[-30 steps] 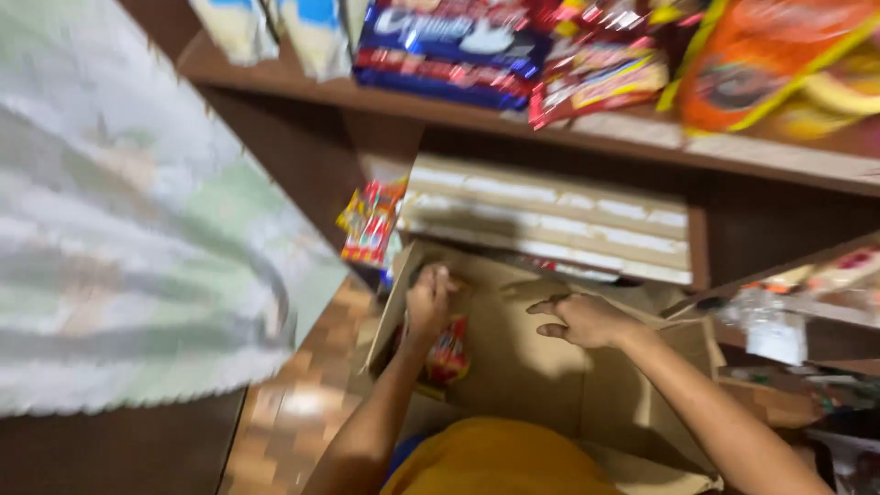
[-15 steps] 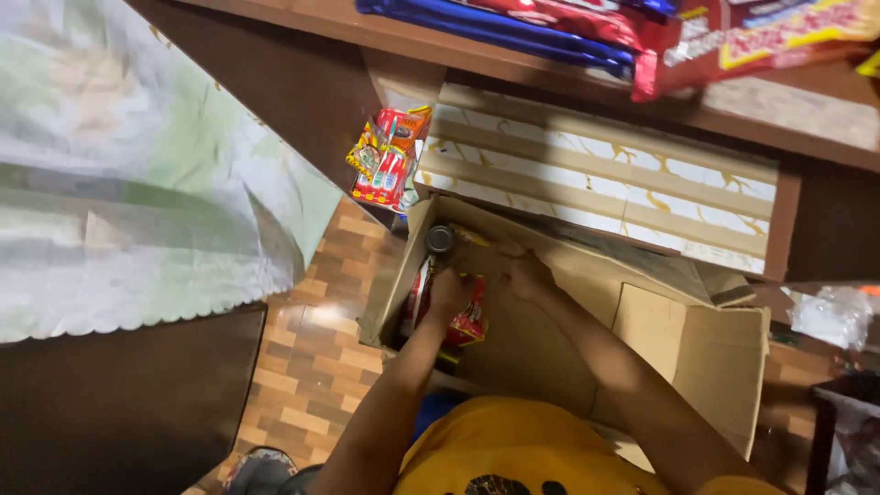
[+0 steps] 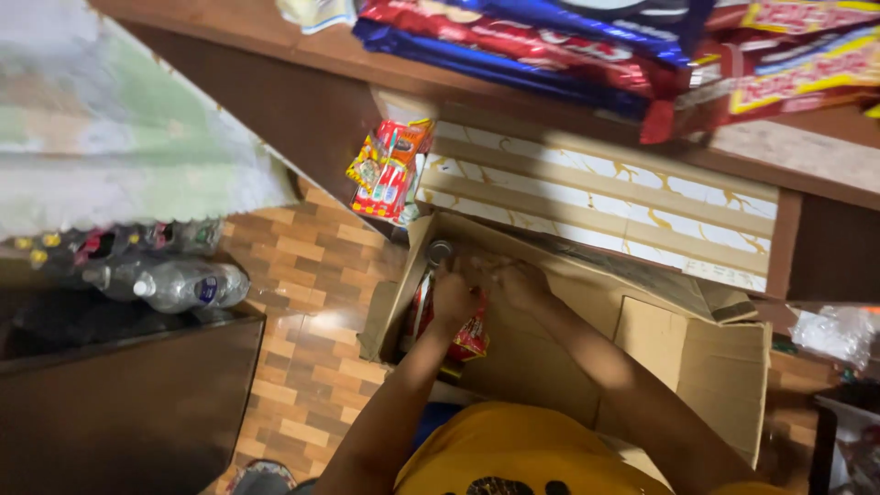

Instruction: Stocking various food items and condiments from a cardboard box onto grocery store shelves.

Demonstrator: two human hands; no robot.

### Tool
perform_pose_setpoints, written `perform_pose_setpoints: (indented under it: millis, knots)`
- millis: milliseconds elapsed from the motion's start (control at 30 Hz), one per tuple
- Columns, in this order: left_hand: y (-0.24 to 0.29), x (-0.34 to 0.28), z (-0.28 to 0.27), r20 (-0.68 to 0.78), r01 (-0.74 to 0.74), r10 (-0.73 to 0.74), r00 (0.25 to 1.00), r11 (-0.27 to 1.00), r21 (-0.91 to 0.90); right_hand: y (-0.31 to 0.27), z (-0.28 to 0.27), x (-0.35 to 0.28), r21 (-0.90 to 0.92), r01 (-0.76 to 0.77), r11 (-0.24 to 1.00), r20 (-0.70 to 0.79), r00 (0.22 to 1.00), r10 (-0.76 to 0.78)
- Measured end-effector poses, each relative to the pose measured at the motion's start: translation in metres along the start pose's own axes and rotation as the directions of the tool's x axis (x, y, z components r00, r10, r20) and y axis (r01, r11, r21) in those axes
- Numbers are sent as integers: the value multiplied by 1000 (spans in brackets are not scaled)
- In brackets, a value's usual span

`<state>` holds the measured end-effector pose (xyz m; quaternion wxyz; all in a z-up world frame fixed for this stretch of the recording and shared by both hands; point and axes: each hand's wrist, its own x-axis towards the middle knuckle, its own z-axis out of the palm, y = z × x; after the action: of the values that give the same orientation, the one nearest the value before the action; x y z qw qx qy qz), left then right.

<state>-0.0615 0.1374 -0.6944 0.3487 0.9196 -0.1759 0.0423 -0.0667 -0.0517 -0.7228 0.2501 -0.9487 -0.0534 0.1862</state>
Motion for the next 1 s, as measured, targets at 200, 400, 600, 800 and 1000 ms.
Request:
perform_pose_setpoints:
  millis: [200, 400, 600, 800, 1000]
  knots:
    - [58, 9, -30, 135, -155, 162, 977, 986, -62, -22, -122, -79, -27, 269, 963, -78, 960, -270]
    - [132, 12, -55, 430, -11, 131, 893, 962, -271, -64, -218, -176, 166, 286, 944, -264, 935, -236]
    - [184, -2, -93, 586, 383, 190, 788, 593, -708, -49, -190, -227, 799, 171, 576, -421, 843, 333]
    - [205, -11, -103, 493, 341, 298, 817, 438, -831, -55, -184, -249, 807, 222, 547, -441, 842, 310]
    - [243, -8, -143, 372, 17, 243, 896, 819, -574, -75, -208, -259, 443, 7, 897, -644, 698, 313]
